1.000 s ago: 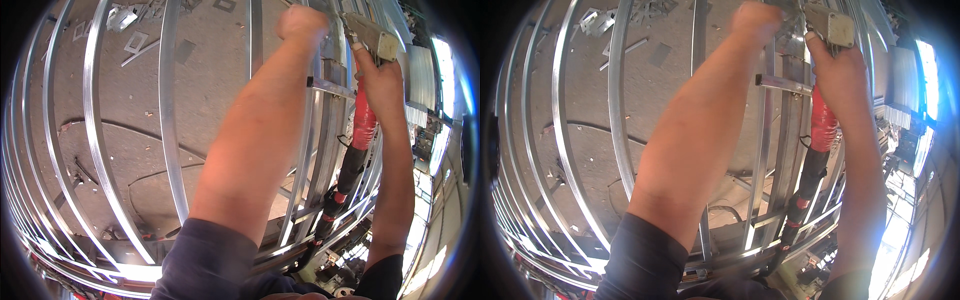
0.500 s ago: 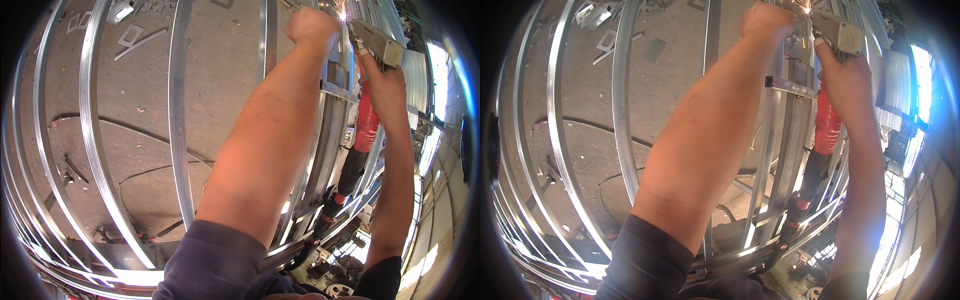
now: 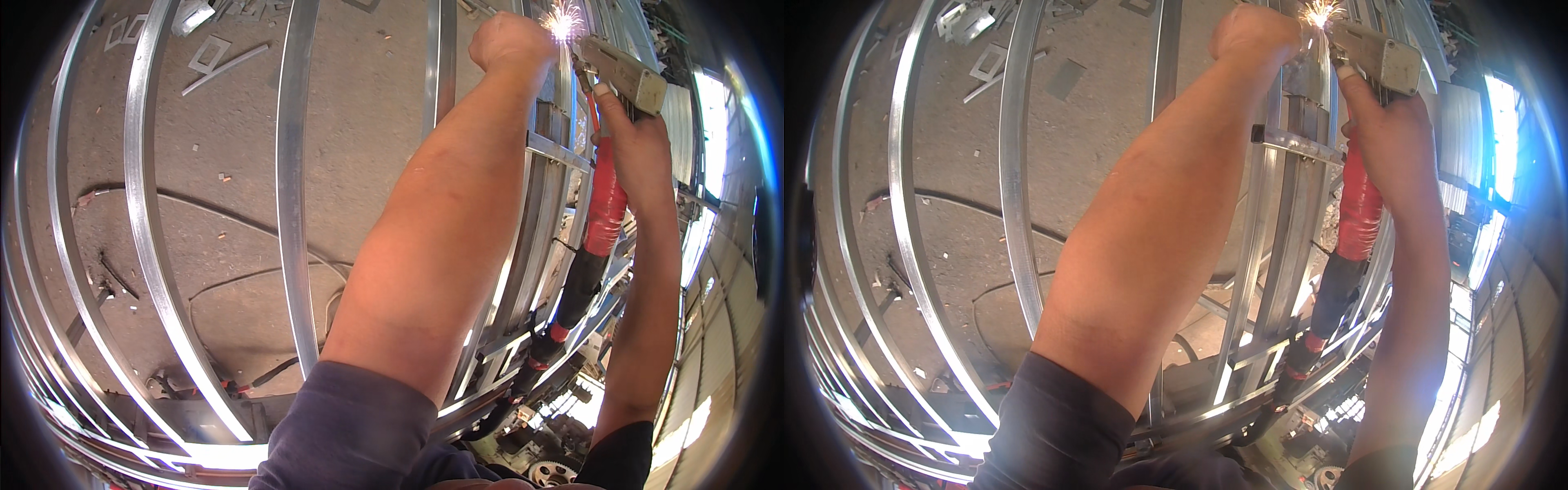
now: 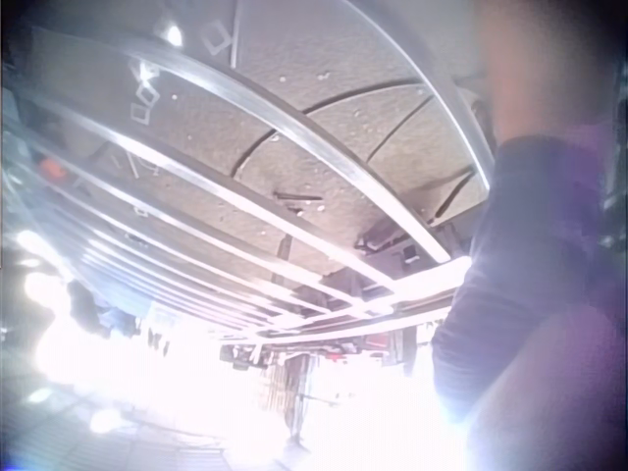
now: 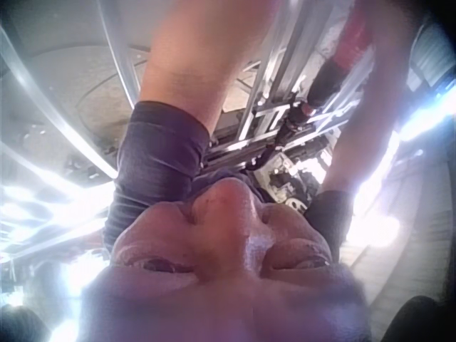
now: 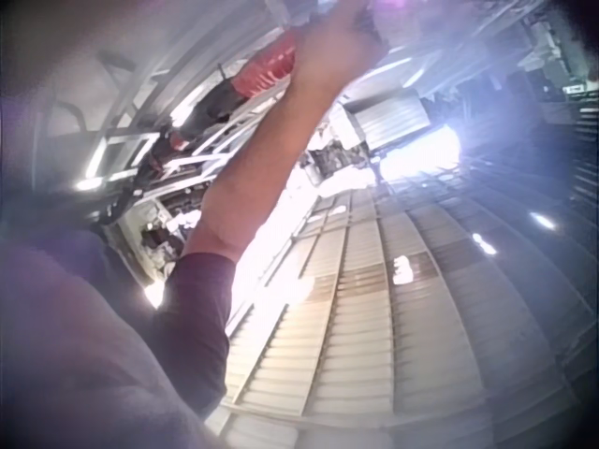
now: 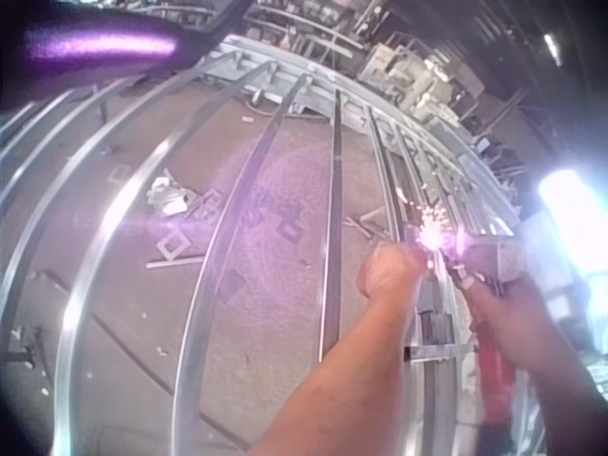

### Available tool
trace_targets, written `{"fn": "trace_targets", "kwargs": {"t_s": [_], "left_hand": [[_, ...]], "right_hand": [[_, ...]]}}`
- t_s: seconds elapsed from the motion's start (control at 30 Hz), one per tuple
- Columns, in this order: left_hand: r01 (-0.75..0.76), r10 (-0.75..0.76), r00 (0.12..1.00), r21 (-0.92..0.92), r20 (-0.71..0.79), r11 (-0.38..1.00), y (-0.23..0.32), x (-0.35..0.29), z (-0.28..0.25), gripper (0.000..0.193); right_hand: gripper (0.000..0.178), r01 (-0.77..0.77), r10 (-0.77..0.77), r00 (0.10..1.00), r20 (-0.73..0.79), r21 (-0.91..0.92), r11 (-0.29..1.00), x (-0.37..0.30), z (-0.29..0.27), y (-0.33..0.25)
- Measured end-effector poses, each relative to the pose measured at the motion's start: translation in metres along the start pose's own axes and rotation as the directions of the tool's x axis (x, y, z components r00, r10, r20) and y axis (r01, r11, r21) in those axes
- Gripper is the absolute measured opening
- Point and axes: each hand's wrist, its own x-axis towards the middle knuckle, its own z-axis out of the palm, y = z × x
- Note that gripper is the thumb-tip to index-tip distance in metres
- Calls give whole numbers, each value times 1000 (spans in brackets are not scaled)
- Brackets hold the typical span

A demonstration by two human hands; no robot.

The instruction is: The person welds metal plates onto a large curved metal frame using a handheld welding gun. They repeatedly position plates, weld them in place, and move to the next section of the frame.

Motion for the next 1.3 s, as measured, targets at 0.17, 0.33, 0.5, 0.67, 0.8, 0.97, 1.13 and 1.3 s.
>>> {"fn": "trace_targets", "kwargs": {"t_s": [0.17,0.33,0.5,0.67,0.8,0.97,1.13,1.3], "left_hand": [[28,-28,999,11,22,1000,2,-5,-4,36],[-1,-1,1000,66,30,998,2,-1,0,32],[64,-53,993,-103,102,993,-1,3,8,28],[192,-55,968,-580,245,792,-12,14,16,37],[308,-149,944,-625,294,717,-6,-4,12,49],[300,-128,943,-614,308,730,-6,0,16,55],[157,7,969,-637,248,755,-30,42,44,41],[52,117,967,-624,227,780,-36,43,46,47]], "right_hand": [[52,-46,45,999,5,34,998,-4,-1,-5],[52,-10,9,1000,14,70,998,-10,-5,-10],[53,-84,85,996,0,162,983,-29,-25,-17],[61,-124,144,986,-88,198,972,-61,-46,-31],[55,-212,219,975,-25,165,963,-78,-56,-18],[50,-244,241,970,38,140,960,-99,-53,-15],[48,-180,170,983,70,169,969,-108,-46,-6],[47,-123,119,992,30,198,972,-110,-38,2]]}}
